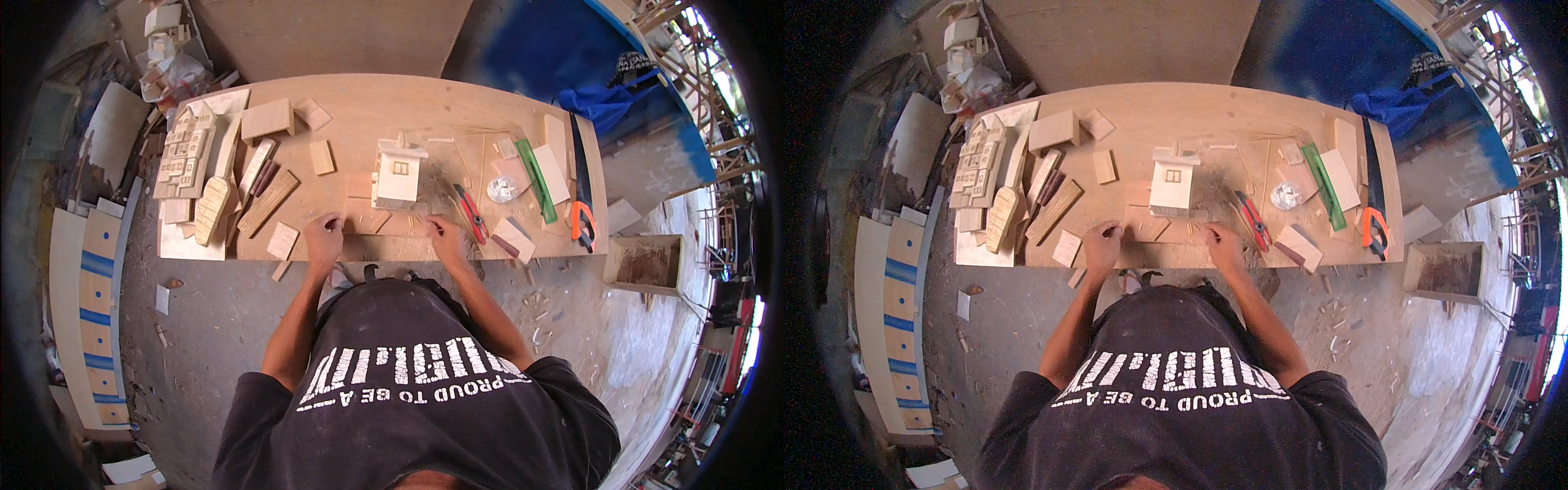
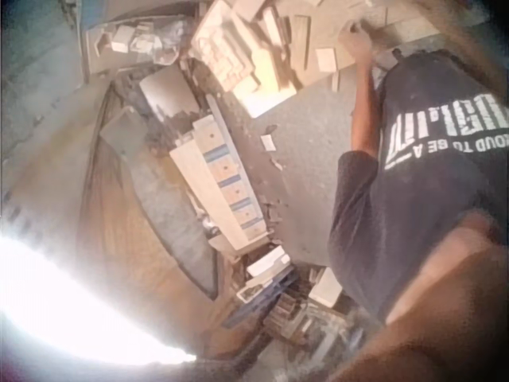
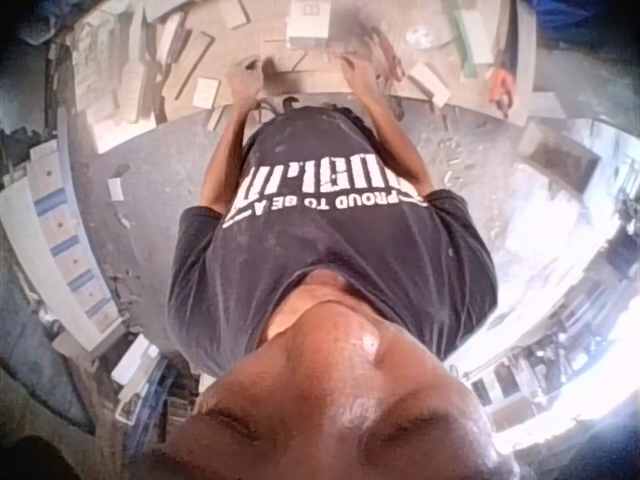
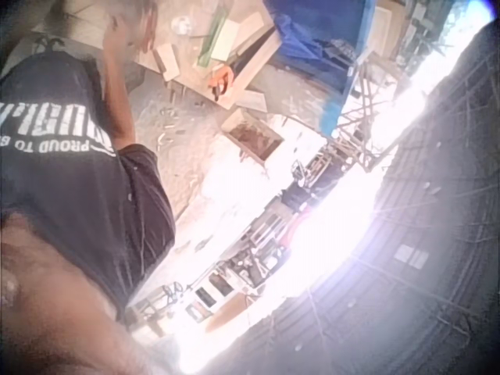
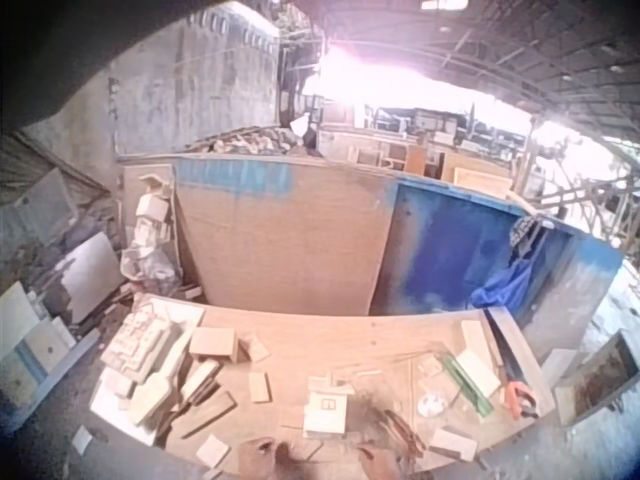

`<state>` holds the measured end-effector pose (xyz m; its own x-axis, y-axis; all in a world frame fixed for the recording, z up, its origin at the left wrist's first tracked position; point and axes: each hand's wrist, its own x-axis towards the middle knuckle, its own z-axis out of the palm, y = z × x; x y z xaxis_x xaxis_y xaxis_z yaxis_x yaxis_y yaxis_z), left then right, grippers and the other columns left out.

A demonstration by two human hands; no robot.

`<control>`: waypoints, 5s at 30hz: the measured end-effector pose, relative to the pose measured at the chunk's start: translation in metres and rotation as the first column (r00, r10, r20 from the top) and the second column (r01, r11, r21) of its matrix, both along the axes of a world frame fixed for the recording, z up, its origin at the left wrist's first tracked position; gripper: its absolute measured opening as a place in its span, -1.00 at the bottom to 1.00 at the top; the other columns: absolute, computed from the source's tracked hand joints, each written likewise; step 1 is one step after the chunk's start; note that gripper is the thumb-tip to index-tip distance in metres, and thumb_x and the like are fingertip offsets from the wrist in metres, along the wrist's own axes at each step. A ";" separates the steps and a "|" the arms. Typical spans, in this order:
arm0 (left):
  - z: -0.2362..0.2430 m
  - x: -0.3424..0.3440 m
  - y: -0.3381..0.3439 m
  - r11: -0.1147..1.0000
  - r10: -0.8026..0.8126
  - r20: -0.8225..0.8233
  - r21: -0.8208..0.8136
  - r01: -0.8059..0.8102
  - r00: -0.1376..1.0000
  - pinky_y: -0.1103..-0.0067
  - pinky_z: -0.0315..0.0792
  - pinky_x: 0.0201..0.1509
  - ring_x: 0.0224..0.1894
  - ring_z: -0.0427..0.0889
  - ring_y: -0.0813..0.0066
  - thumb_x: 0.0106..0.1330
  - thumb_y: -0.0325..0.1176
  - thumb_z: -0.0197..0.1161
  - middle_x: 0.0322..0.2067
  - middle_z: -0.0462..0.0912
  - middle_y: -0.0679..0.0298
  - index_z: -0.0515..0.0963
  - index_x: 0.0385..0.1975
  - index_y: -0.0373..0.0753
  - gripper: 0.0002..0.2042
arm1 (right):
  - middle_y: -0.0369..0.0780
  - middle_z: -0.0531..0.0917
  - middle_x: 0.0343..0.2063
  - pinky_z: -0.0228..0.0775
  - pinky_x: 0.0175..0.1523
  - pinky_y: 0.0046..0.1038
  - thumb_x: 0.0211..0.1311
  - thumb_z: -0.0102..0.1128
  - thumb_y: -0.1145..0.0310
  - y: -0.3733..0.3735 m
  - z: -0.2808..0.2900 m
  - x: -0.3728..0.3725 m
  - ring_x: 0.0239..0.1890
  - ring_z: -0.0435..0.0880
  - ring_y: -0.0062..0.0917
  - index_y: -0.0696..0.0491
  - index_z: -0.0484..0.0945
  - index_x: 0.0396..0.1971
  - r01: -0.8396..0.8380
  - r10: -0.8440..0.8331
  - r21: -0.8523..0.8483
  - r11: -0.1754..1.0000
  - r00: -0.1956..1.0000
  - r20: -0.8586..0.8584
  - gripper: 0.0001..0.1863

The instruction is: The person constructs a wooden building model by cutting small pieces of wood with a utility knife and assembling them by hand on a workbench.

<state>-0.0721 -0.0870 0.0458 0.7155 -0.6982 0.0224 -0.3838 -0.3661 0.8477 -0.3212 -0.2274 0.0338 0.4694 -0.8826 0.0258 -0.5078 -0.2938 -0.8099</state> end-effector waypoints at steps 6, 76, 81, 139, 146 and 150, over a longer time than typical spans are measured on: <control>-0.008 0.015 0.029 0.997 0.070 -0.107 0.044 -0.066 0.992 0.50 0.55 -0.15 -0.30 0.72 0.36 0.24 -0.44 0.27 -0.33 0.75 0.06 0.66 -0.17 -0.41 -0.77 | -0.08 0.69 -0.22 0.56 -0.16 -0.39 0.16 0.39 0.30 -0.015 0.038 0.004 -0.28 0.72 -0.45 0.18 0.57 -0.07 0.195 -0.207 0.100 0.976 0.969 0.132 -0.61; 0.072 0.083 -0.045 0.801 -0.556 -0.826 -0.561 0.207 -0.089 0.61 0.49 -0.04 0.06 0.57 0.53 0.33 -0.12 0.32 0.11 0.56 0.30 0.36 0.27 -0.27 -0.42 | -0.20 0.67 -0.08 0.45 0.09 -0.45 0.17 0.34 0.39 0.003 0.146 0.105 -0.07 0.64 -0.55 0.22 0.54 0.04 -0.024 -0.463 0.644 0.765 0.674 0.575 -0.56; 0.077 0.055 -0.042 0.793 -0.591 -0.802 -0.560 0.240 0.082 0.34 0.44 0.26 0.15 0.55 0.37 0.12 -0.02 0.47 0.15 0.53 0.18 0.33 0.25 -0.28 -0.24 | -0.21 0.65 -0.04 0.38 0.19 -0.44 0.14 0.37 0.39 0.001 0.131 0.106 0.00 0.60 -0.53 0.22 0.51 0.08 -0.132 -0.346 0.584 0.801 0.695 0.631 -0.50; 0.147 0.007 -0.136 0.525 -0.849 0.271 0.532 0.664 0.454 0.23 0.49 0.10 0.01 0.61 -0.05 -0.18 -0.14 0.43 -0.04 0.62 -0.06 0.48 0.08 -0.36 -0.27 | -0.46 0.56 -0.34 0.34 -0.34 -0.66 0.47 0.02 0.21 -0.039 0.025 0.015 -0.42 0.49 -0.78 0.01 0.58 -0.12 0.019 -0.368 0.614 0.789 0.816 0.447 -0.77; 0.146 0.005 -0.135 0.501 -0.859 0.243 0.577 0.645 0.450 0.11 0.37 0.27 0.21 0.47 -0.04 -0.13 -0.12 0.44 0.15 0.50 -0.07 0.37 0.21 -0.30 -0.19 | -0.45 0.52 -0.41 0.33 -0.36 -0.63 0.46 0.01 0.24 -0.041 0.015 0.012 -0.44 0.47 -0.77 0.05 0.57 -0.18 -0.003 -0.317 0.589 0.808 0.841 0.439 -0.78; 0.148 0.005 -0.133 0.463 -0.870 0.178 0.613 0.640 0.459 0.02 0.29 0.31 0.29 0.38 -0.02 -0.09 -0.11 0.44 0.24 0.40 -0.09 0.30 0.27 -0.26 -0.16 | -0.43 0.51 -0.41 0.33 -0.36 -0.62 0.46 0.01 0.22 -0.039 0.023 0.015 -0.44 0.47 -0.74 0.07 0.56 -0.15 0.047 -0.335 0.585 0.810 0.855 0.396 -0.75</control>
<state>-0.0666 -0.2200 0.1941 -0.1321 -0.9499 -0.2834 -0.9328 0.0224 0.3598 -0.3057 -0.2661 0.0564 0.3464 -0.8848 -0.3118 -0.0293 0.3220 -0.9463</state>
